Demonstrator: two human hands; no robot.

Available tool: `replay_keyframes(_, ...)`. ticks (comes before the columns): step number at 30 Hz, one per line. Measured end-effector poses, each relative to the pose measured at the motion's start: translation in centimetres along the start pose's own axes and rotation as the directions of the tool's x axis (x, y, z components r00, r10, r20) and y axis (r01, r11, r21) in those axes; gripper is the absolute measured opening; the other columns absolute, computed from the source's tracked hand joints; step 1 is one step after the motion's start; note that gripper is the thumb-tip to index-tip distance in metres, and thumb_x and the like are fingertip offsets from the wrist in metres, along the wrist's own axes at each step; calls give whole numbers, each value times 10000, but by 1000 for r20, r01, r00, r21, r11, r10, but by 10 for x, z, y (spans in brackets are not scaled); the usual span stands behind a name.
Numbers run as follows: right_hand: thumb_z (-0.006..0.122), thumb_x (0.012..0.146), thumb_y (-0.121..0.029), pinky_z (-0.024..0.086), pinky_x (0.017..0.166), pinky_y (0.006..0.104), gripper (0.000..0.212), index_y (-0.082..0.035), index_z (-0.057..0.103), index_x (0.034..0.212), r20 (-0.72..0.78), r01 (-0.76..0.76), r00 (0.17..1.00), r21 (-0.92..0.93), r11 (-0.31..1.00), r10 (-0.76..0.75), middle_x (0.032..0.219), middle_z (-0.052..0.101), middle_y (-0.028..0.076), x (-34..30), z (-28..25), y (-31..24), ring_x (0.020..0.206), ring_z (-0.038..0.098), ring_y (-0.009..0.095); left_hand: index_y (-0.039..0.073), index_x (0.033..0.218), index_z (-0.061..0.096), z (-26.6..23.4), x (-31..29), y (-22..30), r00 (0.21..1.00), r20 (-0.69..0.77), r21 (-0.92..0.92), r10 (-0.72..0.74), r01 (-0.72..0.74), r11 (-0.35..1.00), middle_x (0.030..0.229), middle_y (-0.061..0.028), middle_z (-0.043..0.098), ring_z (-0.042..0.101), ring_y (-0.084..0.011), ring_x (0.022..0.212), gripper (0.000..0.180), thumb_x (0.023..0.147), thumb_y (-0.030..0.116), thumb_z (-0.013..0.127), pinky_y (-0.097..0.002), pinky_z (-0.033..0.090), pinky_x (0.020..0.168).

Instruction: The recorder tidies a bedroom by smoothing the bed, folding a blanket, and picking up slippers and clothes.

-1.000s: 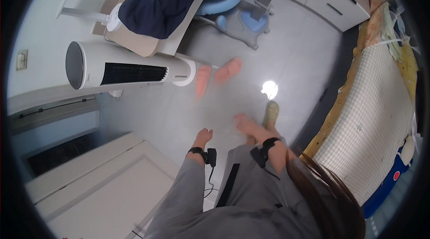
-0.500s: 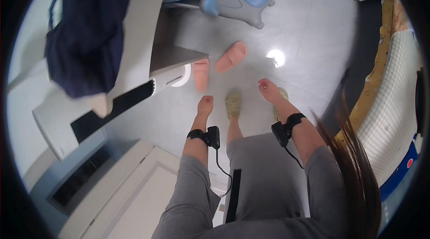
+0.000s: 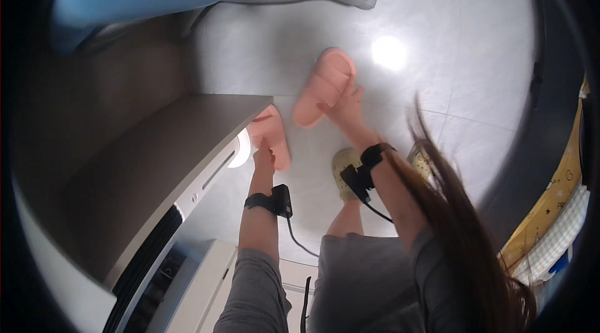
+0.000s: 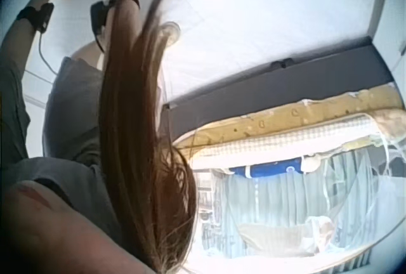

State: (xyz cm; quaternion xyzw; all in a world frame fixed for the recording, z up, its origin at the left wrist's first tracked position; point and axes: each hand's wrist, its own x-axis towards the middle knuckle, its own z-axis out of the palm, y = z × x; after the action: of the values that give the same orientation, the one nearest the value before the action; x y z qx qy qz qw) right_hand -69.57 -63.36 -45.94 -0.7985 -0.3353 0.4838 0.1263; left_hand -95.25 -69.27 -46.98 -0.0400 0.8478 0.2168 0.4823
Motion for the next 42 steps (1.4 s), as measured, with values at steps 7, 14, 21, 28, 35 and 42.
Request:
replay_keyframes(7,432,802,-300,396,802,372,601,19,169,1238,-122,-2,987,657,754,109,1099,382,244,11,-2,-1,990,446,360,-33,1028,407,24,8,-26,993,11,-426,121,-105,899,920,-98,515,532,-188,790,378,819,265,509,-289,469,677)
replay_keyframes(14,357,840,-269,418,762,331,377,10,407,1088,-189,-118,964,325,938,186,972,527,192,-97,-111,42,921,519,287,-14,1057,413,51,-118,-14,931,365,-344,22,113,932,1028,-82,485,497,-184,934,347,822,225,502,-295,442,780)
replay_keyframes(21,524,758,-209,387,825,320,448,8,383,1124,-229,-49,921,736,675,316,1097,462,162,-240,-254,39,1004,460,238,-6,1054,421,73,-297,46,663,712,219,-229,100,970,1000,-69,491,463,-163,955,332,825,222,496,-298,414,801)
replay_keyframes(28,602,629,-274,430,733,334,639,27,327,1121,-219,-414,596,741,529,773,951,543,185,-403,-280,97,861,548,271,-2,1025,432,60,-356,60,524,797,526,-300,-358,771,962,-66,512,502,-166,906,302,818,211,491,-269,422,799)
replay_keyframes(35,576,655,-261,422,727,383,519,-23,346,1055,-178,-387,331,870,306,927,920,552,198,-561,-246,207,845,539,331,41,1007,466,40,-492,-17,683,662,693,-309,-401,599,911,-79,541,531,-202,876,268,800,199,529,-306,470,749)
replay_keyframes(42,548,700,-163,422,688,406,316,-39,429,966,-127,-88,122,986,138,984,886,564,174,-725,-162,348,820,540,336,10,973,449,2,-589,-251,669,583,809,-461,-528,257,883,-82,488,511,-199,828,256,807,190,522,-309,481,744)
